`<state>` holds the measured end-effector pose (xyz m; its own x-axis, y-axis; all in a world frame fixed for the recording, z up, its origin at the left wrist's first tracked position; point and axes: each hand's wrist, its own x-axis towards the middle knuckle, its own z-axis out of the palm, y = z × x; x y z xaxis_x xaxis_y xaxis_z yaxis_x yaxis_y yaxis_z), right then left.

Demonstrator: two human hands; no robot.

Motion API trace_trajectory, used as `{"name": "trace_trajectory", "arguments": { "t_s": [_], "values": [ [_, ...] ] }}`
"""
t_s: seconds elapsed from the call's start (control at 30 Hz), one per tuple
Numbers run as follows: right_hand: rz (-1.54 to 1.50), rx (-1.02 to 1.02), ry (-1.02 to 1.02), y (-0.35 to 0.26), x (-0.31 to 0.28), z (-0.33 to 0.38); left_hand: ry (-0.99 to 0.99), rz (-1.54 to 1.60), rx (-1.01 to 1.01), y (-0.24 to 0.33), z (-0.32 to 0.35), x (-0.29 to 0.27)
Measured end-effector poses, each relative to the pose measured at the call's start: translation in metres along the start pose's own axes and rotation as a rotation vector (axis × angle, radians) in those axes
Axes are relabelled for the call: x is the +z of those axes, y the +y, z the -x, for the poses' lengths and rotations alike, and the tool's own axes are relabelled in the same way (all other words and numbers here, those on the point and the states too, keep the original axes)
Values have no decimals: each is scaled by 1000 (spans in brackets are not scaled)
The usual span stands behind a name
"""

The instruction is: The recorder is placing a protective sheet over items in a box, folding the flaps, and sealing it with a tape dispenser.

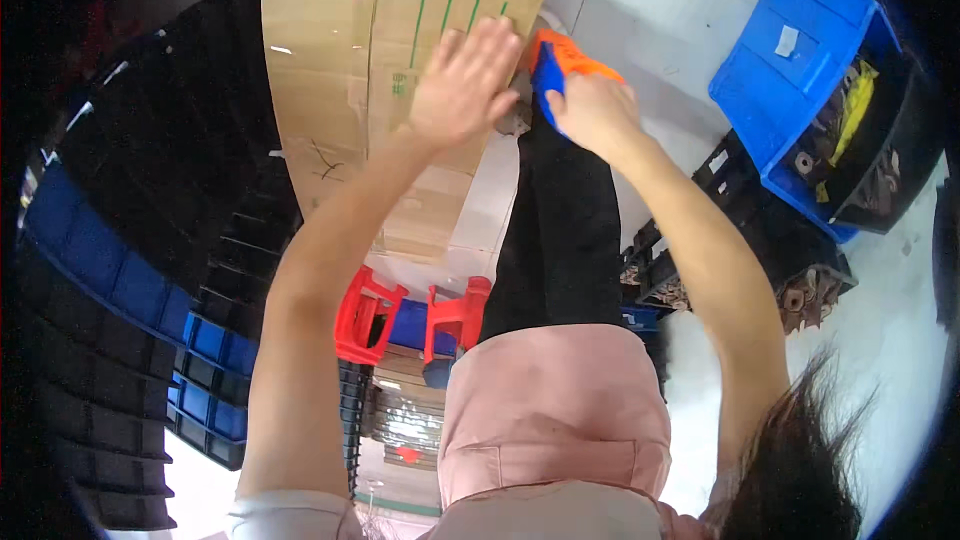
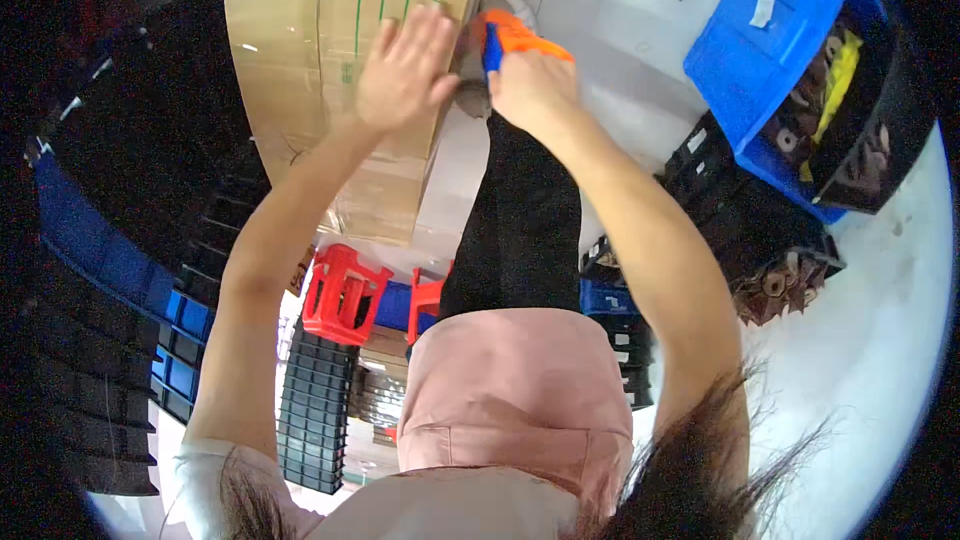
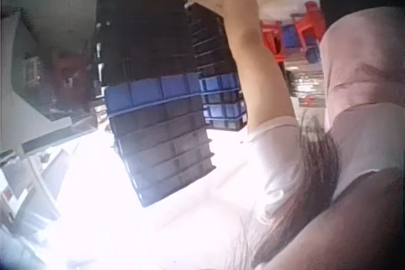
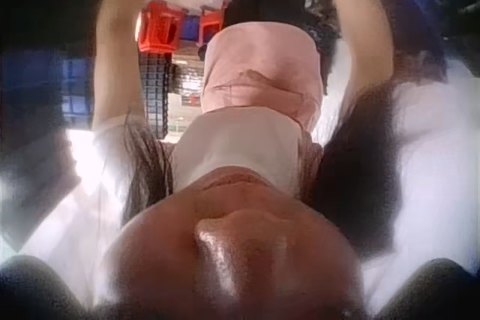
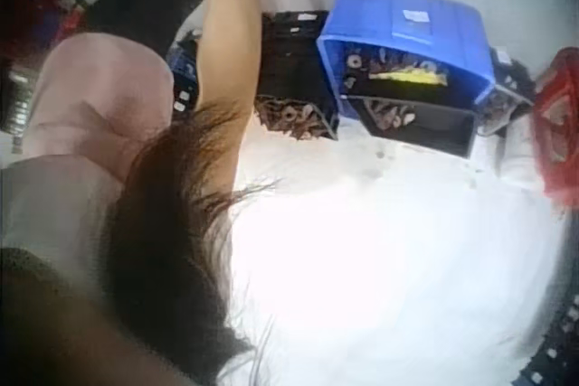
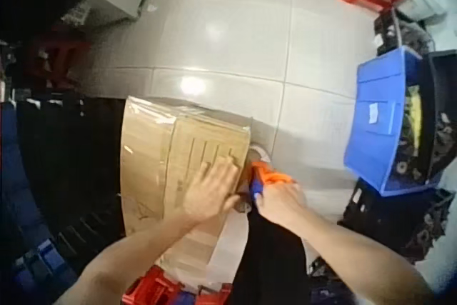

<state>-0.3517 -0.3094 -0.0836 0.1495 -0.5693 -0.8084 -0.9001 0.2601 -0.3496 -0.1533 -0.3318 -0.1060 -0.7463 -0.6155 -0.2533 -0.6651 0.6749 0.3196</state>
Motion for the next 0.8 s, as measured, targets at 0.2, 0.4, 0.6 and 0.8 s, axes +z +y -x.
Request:
{"name": "trace_trajectory", "arguments": {
  "t_s": [0.2, 0.4, 0.6, 0.8],
  "values": [
    [30, 164, 20, -1, 14, -29, -96, -84, 115, 5, -10, -7],
    [-77, 351, 174, 35, -10, 9, -574, -1074, 410, 46, -34, -8],
    [-153, 304, 186, 62, 3, 54, -1160, -1497, 194, 51, -59, 128],
    [-417, 103, 258, 95, 28, 78, -1427, -987, 294, 59, -76, 146]
  ]
}}
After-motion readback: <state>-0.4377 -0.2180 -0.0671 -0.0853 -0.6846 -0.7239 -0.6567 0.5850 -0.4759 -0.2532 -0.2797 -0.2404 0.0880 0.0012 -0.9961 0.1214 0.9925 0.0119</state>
